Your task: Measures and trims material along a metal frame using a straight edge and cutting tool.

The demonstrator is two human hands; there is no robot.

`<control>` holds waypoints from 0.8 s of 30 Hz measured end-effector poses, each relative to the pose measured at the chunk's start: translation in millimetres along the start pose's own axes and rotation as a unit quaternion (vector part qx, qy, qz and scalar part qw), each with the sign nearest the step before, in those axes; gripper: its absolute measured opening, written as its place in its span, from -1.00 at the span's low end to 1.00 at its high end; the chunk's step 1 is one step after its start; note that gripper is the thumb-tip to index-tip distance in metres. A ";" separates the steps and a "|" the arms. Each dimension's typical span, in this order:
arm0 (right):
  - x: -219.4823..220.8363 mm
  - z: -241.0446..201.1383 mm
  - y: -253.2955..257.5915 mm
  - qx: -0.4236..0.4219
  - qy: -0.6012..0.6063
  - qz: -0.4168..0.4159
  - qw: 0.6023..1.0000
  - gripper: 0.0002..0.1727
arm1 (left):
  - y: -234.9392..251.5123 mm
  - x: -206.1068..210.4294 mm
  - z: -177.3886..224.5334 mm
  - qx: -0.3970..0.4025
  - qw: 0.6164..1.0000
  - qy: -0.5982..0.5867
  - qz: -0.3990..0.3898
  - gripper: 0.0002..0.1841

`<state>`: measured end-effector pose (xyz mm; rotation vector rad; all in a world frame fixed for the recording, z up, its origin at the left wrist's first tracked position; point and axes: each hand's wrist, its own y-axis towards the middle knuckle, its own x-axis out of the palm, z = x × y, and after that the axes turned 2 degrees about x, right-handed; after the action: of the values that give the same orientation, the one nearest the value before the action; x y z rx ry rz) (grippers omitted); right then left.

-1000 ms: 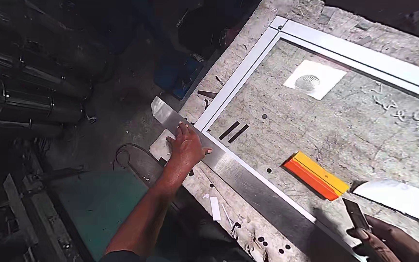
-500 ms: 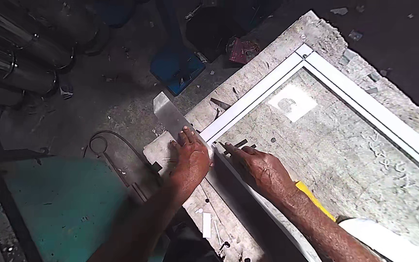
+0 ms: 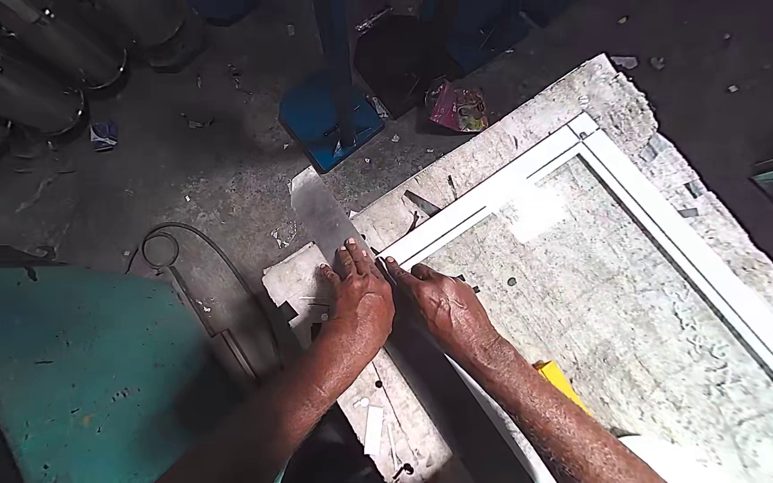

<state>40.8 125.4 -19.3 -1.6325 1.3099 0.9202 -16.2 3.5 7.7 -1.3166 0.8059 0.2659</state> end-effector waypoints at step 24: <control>7.7 0.7 5.1 -0.044 0.016 -0.018 0.999 -0.51 | 1.0 0.9 -1.2 0.011 1.000 -0.011 0.004 -0.03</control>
<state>37.2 122.6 -27.4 -1.7392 1.2723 0.9447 -16.6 2.4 6.3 -1.2882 0.7937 0.2775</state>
